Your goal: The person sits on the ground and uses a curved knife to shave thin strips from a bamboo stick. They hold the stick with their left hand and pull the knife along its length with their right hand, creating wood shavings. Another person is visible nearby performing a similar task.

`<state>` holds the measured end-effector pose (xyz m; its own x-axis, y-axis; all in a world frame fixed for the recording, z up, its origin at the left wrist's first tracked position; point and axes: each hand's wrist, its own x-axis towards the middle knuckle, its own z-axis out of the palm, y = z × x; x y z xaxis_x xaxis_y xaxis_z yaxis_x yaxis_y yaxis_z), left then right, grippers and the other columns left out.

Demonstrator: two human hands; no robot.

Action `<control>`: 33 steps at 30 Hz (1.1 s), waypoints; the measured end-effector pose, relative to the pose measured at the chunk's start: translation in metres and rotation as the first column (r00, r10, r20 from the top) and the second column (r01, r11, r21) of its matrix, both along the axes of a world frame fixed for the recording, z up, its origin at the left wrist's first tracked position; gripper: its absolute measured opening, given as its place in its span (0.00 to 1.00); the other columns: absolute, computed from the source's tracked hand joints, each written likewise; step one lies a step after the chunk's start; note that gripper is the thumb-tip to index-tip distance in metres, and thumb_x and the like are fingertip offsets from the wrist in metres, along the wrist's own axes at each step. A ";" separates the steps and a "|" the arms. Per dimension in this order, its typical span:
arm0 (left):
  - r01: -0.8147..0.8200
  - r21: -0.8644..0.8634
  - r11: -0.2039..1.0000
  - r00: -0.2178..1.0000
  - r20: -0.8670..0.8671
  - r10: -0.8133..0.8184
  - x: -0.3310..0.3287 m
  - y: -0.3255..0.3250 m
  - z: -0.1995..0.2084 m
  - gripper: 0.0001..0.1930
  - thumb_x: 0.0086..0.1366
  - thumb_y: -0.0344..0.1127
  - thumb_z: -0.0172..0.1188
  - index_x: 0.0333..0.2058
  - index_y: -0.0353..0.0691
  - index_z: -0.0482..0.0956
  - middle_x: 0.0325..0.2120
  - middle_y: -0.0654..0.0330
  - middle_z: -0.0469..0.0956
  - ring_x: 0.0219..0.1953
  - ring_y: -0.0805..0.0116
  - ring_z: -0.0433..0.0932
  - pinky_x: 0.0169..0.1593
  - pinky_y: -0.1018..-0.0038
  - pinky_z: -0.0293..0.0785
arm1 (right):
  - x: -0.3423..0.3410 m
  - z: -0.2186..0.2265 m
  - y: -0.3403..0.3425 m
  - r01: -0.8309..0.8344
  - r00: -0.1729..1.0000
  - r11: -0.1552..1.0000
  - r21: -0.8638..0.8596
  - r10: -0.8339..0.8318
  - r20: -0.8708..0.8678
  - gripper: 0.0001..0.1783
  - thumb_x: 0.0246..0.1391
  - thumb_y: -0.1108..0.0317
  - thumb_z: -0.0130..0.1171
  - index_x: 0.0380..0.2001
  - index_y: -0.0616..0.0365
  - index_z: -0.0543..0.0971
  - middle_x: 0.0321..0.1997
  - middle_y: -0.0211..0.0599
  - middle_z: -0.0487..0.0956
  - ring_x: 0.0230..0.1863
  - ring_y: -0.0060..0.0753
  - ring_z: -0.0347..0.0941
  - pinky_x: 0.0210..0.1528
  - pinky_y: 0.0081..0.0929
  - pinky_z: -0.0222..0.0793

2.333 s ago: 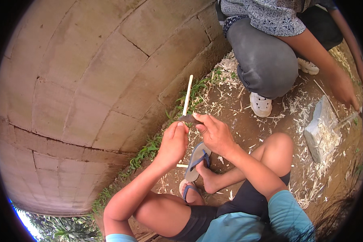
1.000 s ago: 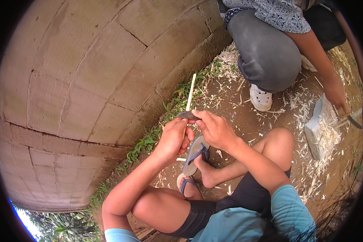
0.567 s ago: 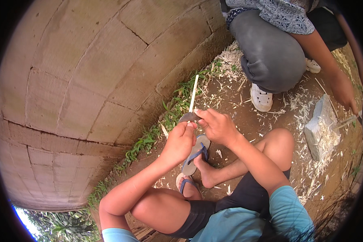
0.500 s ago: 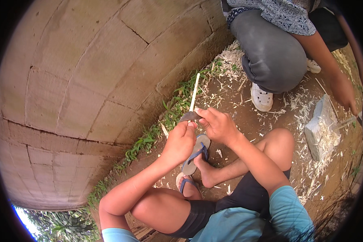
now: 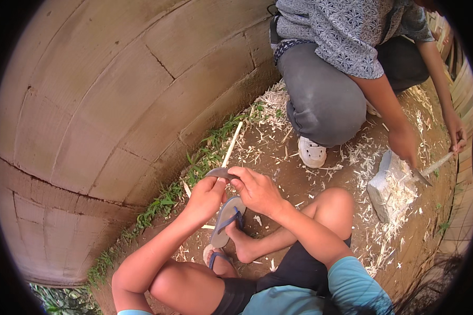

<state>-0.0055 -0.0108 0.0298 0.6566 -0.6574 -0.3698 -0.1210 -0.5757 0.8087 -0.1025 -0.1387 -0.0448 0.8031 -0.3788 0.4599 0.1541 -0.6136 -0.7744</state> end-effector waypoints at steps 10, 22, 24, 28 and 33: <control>0.022 -0.045 0.999 1.000 -0.016 -0.023 0.009 0.010 -0.005 0.14 0.64 0.37 0.48 0.23 0.34 0.74 0.16 0.63 0.71 0.21 0.74 0.68 0.26 0.72 0.64 | 0.004 0.003 0.008 -0.043 0.999 0.995 0.090 0.045 -0.016 0.13 0.59 0.66 0.53 0.46 0.55 0.70 0.38 0.48 0.79 0.36 0.56 0.76 0.34 0.41 0.72; 0.067 -0.114 0.991 0.994 0.092 -0.057 0.017 0.007 -0.025 0.14 0.62 0.36 0.49 0.38 0.31 0.75 0.22 0.57 0.76 0.26 0.68 0.74 0.32 0.69 0.70 | 0.011 0.000 0.004 0.007 0.999 0.991 0.134 -0.003 -0.036 0.13 0.59 0.64 0.52 0.47 0.53 0.71 0.37 0.48 0.79 0.37 0.55 0.77 0.36 0.42 0.72; 0.038 -0.155 0.987 0.986 0.168 -0.012 0.014 0.004 -0.022 0.14 0.63 0.36 0.49 0.39 0.30 0.75 0.23 0.57 0.77 0.27 0.67 0.75 0.34 0.68 0.70 | 0.010 0.003 -0.001 0.039 0.998 0.989 0.144 -0.032 -0.050 0.13 0.59 0.64 0.52 0.47 0.54 0.71 0.38 0.49 0.79 0.38 0.56 0.77 0.36 0.41 0.72; 0.015 -0.142 0.990 0.998 0.070 -0.005 0.016 0.003 -0.019 0.15 0.63 0.37 0.49 0.38 0.30 0.76 0.25 0.56 0.77 0.28 0.67 0.75 0.35 0.69 0.70 | 0.010 0.000 0.002 0.032 0.999 0.987 0.156 -0.028 -0.031 0.14 0.59 0.65 0.54 0.46 0.57 0.71 0.32 0.47 0.78 0.31 0.45 0.77 0.34 0.33 0.71; 0.005 -0.162 0.987 1.000 0.000 -0.005 0.019 0.003 -0.025 0.15 0.64 0.38 0.49 0.37 0.30 0.76 0.25 0.55 0.77 0.28 0.68 0.75 0.34 0.69 0.70 | 0.012 -0.003 0.006 0.008 0.999 0.986 0.168 0.001 -0.050 0.14 0.58 0.66 0.53 0.47 0.57 0.70 0.35 0.49 0.79 0.34 0.48 0.78 0.36 0.34 0.71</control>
